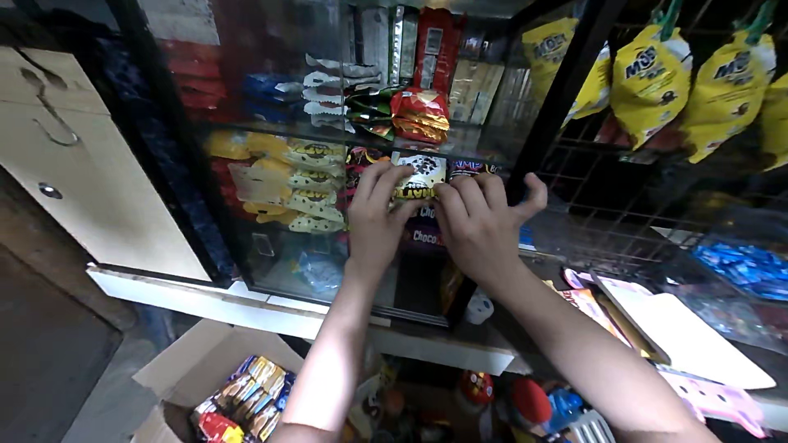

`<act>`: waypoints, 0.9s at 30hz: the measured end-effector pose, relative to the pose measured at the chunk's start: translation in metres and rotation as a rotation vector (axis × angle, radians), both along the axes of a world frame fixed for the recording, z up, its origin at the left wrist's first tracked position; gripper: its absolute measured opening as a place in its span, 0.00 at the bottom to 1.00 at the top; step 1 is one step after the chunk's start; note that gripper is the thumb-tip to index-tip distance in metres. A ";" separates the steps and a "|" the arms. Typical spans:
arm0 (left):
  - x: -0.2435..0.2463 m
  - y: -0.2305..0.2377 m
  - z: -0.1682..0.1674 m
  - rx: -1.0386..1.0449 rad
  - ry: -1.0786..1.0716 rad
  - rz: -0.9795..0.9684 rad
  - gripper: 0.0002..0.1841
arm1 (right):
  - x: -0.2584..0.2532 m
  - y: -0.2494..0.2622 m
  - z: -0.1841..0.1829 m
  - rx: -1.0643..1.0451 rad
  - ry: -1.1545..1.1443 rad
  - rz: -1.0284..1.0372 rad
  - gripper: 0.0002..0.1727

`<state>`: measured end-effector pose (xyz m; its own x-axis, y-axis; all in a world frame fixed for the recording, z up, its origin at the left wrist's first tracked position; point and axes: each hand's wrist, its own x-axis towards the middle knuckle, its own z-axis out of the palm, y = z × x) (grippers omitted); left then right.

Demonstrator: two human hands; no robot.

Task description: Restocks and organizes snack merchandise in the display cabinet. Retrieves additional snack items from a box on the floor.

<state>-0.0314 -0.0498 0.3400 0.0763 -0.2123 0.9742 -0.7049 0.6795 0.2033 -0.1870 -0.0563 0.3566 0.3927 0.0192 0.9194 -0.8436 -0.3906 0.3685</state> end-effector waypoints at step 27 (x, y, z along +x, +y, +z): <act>0.021 -0.024 0.000 -0.258 -0.094 0.064 0.06 | 0.012 -0.009 0.003 0.013 -0.038 0.046 0.04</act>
<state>-0.0102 -0.0735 0.3399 -0.0112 0.0460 0.9989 -0.7553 0.6542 -0.0386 -0.1747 -0.0656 0.3596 0.3568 0.0241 0.9339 -0.8378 -0.4340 0.3313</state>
